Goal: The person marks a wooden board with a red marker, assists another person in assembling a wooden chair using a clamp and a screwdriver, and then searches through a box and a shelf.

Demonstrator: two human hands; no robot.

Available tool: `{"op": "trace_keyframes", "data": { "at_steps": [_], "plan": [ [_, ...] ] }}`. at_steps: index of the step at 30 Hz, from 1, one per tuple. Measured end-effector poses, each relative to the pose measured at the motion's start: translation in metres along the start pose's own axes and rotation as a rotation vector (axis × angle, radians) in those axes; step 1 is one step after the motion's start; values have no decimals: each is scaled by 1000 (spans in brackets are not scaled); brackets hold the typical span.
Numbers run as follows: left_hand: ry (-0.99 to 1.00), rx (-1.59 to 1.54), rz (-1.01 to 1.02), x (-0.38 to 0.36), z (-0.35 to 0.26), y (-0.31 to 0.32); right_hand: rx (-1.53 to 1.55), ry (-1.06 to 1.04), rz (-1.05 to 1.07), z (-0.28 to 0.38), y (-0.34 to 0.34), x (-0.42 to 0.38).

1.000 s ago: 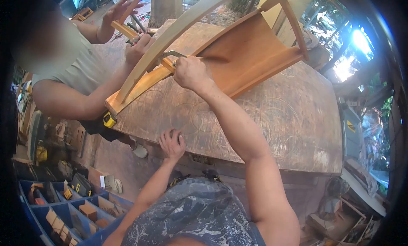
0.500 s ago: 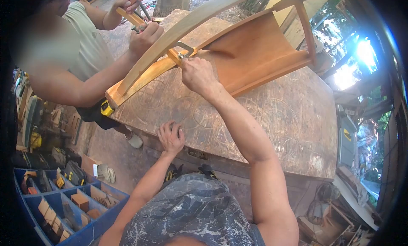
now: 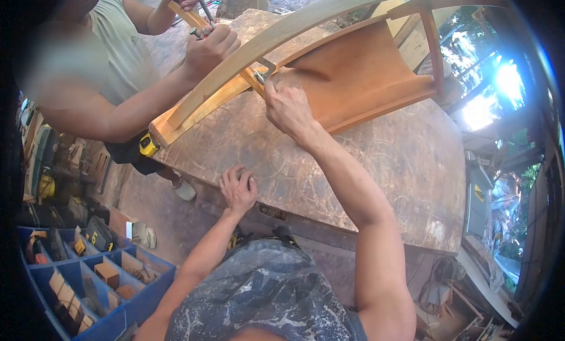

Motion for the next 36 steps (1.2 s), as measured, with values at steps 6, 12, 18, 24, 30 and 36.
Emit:
{"op": "trace_keyframes", "data": {
  "at_steps": [6,12,18,24,30,36],
  "plan": [
    [-1,3,7,2,2,3,52,-50,-25,0,-15,33],
    [-225,-305,53,11,7,-8,224,-51,247,-14,1,62],
    [147,-802,-503,110,-55,-169,264,-90,214,-10,6,59],
    [188,-1087,-486,150,-64,-181,669,612,590,-16,13,41],
    [228,-1002,-481,149,-69,-183,723,561,529,-20,12,36],
    [228,-1128,-537,153,-70,-179,580,421,441,-23,21,31]
  ]
}}
Point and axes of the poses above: each hand's wrist, its own x-axis towards the middle knuckle, its own y-axis out of the palm, z = x × y, the point moved 7 cm from there along x, towards the middle knuckle, and after that the axes turned 11 degrees about -y, right-handed, at the moved point
